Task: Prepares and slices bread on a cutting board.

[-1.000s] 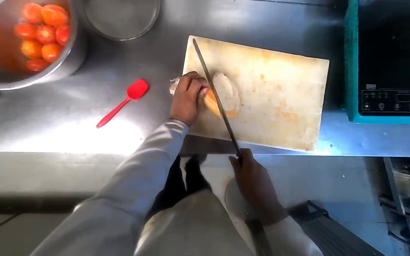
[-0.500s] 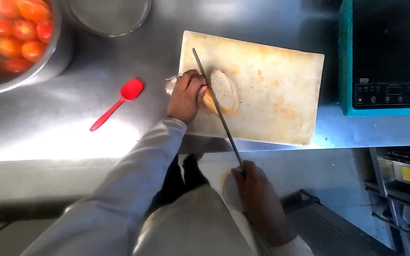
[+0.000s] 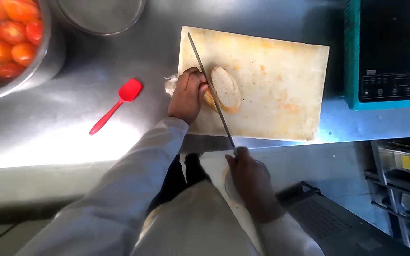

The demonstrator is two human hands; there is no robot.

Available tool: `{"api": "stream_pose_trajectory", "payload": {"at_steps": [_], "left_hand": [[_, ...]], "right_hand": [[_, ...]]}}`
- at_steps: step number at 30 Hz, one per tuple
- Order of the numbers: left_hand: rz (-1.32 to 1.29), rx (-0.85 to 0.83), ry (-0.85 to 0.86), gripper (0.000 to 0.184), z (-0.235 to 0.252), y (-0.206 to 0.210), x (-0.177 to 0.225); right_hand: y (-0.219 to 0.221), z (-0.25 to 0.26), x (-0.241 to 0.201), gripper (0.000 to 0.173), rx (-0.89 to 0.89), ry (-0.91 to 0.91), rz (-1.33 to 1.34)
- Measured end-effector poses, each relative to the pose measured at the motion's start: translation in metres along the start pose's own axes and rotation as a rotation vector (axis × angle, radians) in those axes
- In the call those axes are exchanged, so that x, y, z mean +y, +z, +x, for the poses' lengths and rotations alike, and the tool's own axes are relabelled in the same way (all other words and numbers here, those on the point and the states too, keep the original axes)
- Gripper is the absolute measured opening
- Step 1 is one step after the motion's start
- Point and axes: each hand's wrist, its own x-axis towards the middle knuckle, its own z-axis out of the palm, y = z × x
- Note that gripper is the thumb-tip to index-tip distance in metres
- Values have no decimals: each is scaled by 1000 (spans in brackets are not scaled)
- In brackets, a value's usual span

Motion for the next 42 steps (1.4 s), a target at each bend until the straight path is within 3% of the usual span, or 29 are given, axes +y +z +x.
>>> {"api": "stream_pose_trajectory", "payload": {"at_steps": [4, 10, 16, 22, 28, 33, 39, 42], "left_hand": [[0, 16, 11, 16, 0, 1, -2], [-7, 12, 15, 14, 0, 0, -1], [-3, 10, 13, 14, 1, 0, 0], [7, -9, -2, 15, 2, -2, 1], [29, -21, -15, 17, 3, -2, 3], [19, -20, -31, 17, 4, -4, 5], [10, -31, -42, 17, 3, -4, 4], [-34, -55, -113, 19, 4, -9, 6]], "right_hand": [[-6, 26, -15, 32, -71, 20, -17], [15, -32, 30, 32, -12, 3, -21], [-4, 33, -11, 34, -129, 37, -10], [17, -27, 36, 35, -119, 26, 22], [-4, 35, -13, 35, -226, 83, -41], [21, -24, 35, 40, -243, 126, -77], [15, 21, -1, 39, -233, 102, 2], [25, -6, 20, 46, -301, 205, -15]]}}
